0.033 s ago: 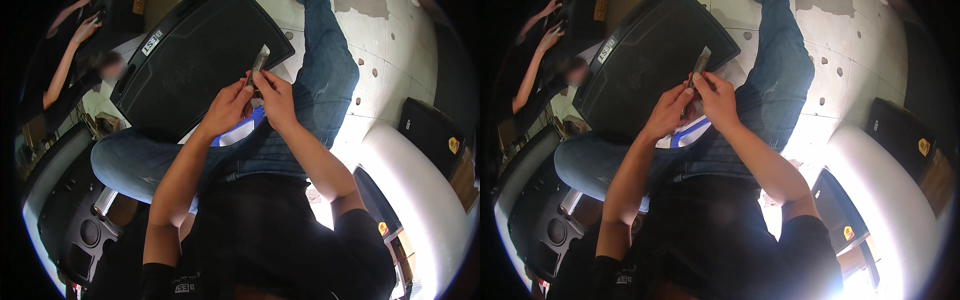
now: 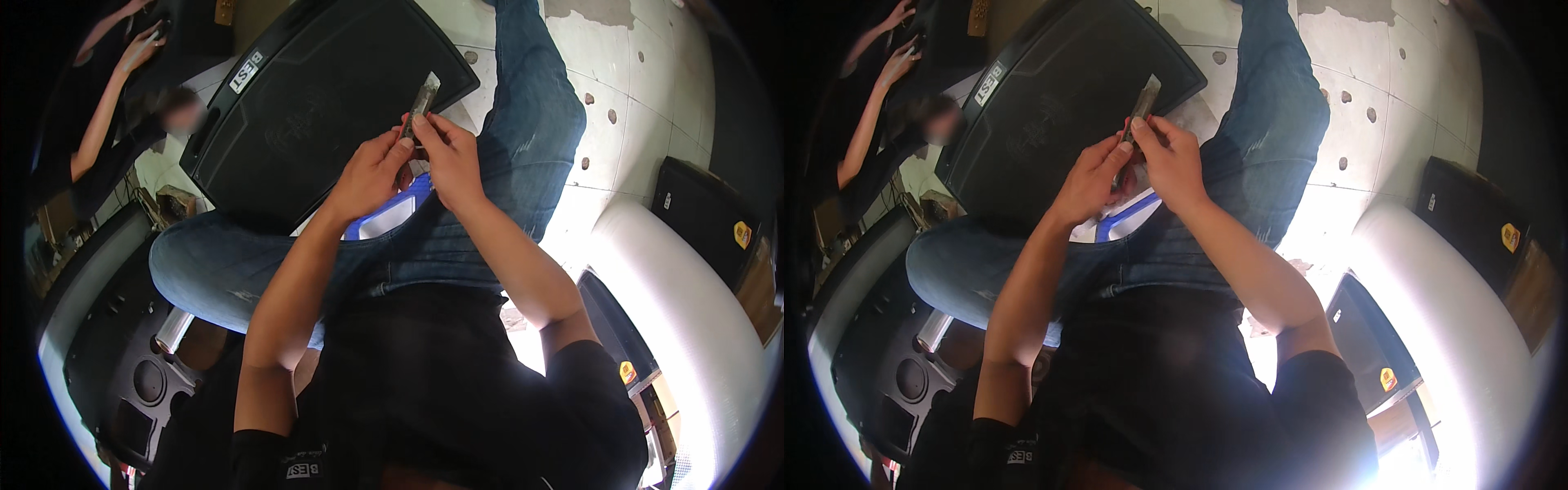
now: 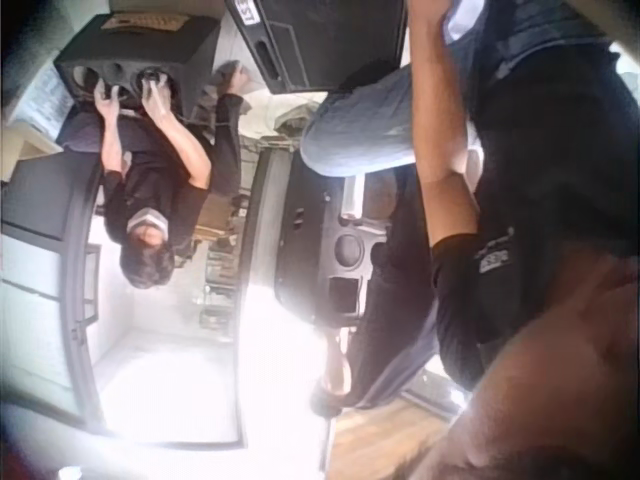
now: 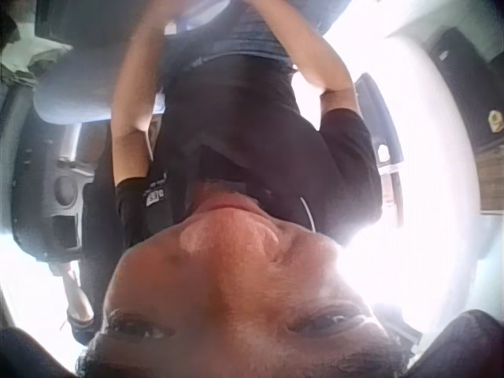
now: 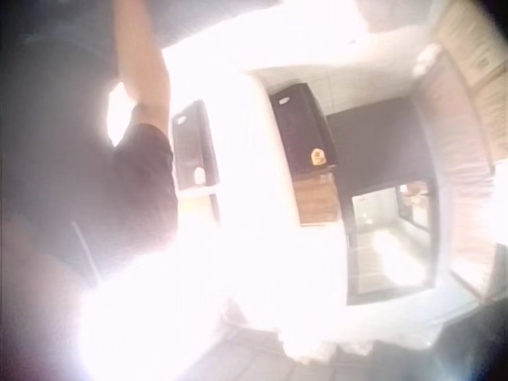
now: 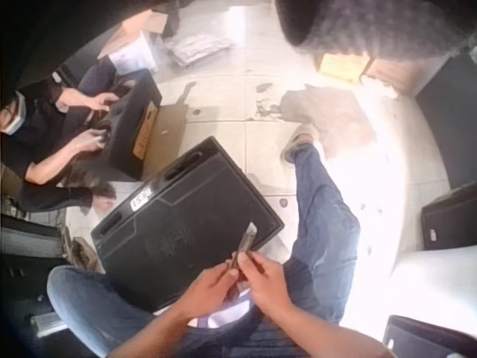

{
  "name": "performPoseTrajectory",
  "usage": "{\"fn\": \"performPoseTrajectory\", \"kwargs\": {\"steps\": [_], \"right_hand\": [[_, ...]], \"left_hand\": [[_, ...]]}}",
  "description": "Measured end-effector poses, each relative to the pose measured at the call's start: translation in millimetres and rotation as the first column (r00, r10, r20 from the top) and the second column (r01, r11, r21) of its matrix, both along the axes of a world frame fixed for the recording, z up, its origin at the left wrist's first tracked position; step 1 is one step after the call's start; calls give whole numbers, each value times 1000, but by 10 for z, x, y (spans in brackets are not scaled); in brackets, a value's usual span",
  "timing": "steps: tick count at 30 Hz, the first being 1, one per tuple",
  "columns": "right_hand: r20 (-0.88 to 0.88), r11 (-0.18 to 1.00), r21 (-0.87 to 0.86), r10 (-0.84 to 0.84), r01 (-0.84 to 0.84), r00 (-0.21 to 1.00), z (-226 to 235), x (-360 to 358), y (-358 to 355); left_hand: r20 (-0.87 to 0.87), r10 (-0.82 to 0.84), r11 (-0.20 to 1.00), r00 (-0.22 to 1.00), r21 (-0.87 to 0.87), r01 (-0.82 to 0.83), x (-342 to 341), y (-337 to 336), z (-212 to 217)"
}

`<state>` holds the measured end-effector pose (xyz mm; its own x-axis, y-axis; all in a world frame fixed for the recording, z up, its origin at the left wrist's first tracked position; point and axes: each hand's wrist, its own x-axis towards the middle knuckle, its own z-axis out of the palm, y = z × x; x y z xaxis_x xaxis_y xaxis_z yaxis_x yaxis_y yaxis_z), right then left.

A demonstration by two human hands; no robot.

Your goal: The person trims the speaker grille with a utility knife, then uses a power drill to drive screws into the speaker box. They handle the grille, box, and tools while seated on a small stool in a workshop.

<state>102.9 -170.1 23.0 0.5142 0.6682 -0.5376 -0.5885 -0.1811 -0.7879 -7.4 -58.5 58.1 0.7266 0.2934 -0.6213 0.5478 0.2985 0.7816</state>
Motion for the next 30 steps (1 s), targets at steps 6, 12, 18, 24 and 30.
{"fn": "performPoseTrajectory", "kwargs": {"steps": [6,12,18,24,30], "right_hand": [[64,984,-136,-105,113,992,-178,144,45],[184,955,-265,-83,130,979,-170,235,23],[116,949,-314,20,18,993,-172,263,32],[109,954,-286,-67,96,992,-262,239,56],[103,945,-301,-102,129,989,-335,240,86]], "left_hand": [[-72,-168,979,983,105,175,287,156,-88],[-181,-204,942,962,230,243,444,46,-17],[-193,-153,927,969,311,208,330,-20,-86],[-248,-214,929,945,248,276,462,88,3],[-308,-193,961,932,131,243,485,199,-13]]}}
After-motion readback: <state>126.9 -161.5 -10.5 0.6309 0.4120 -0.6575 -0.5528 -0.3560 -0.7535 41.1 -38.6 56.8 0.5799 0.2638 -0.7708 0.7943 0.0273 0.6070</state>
